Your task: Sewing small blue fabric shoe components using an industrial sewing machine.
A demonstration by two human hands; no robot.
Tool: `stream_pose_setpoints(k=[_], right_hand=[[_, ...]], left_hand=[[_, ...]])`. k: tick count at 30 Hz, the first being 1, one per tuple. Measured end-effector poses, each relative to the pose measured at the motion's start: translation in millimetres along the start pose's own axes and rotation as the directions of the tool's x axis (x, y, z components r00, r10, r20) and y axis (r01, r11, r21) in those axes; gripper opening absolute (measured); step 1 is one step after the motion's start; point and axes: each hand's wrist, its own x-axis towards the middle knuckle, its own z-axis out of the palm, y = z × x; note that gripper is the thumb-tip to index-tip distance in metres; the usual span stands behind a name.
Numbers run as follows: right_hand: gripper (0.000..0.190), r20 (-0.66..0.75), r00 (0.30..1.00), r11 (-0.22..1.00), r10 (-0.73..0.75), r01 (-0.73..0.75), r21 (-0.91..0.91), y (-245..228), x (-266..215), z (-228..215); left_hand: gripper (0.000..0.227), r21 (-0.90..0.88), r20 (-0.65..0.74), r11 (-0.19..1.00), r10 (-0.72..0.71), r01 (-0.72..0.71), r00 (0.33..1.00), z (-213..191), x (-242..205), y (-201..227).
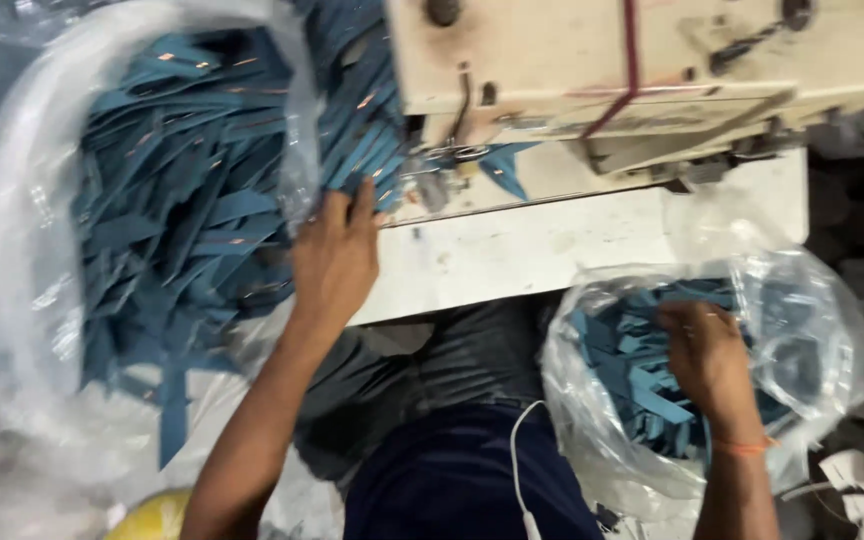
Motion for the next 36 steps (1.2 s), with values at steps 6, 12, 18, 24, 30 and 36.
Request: stream_pose_setpoints(k=[6,12,18,24,30,36], right_hand=[[0.029,0.017,0.989,0.923,0.149,-0.146,0.356,-92.4,67.2,10.3],[0.024,-0.250,0.920,0.908,-0.301,0.357,0.218,-176.9,151.5,87.7],[0.031,-0.112,0.956,0.948,-0.269,0.284,0.143,-194.6,163.6,101.1],[0.029,-0.095,0.954,0.949,-0.284,0.294,0.111,-189.9,172.0,104.7],[0.029,-0.092,0.965,0.964,-0.247,0.254,0.080,-193.2,173.5,111.0],[0.029,-0.111,0.939,0.938,-0.325,0.335,0.089,-190.2,181.8,108.9]], left_hand=[[0.040,-0.156,-0.058,0.988,-0.018,0.009,0.998,3.7,6.1,-1.6],[0.040,0.057,-0.047,0.997,0.053,-0.050,0.998,14.1,11.9,4.4],[0.042,0.016,0.010,0.999,0.049,-0.049,0.999,10.8,12.9,4.6],[0.044,0.032,0.059,0.999,0.040,-0.041,0.997,-2.8,20.6,9.9],[0.045,0.092,0.090,0.994,0.057,-0.066,0.994,-2.1,27.4,12.1],[0.045,0.068,0.127,0.993,0.087,-0.096,0.988,8.5,32.0,5.4]])
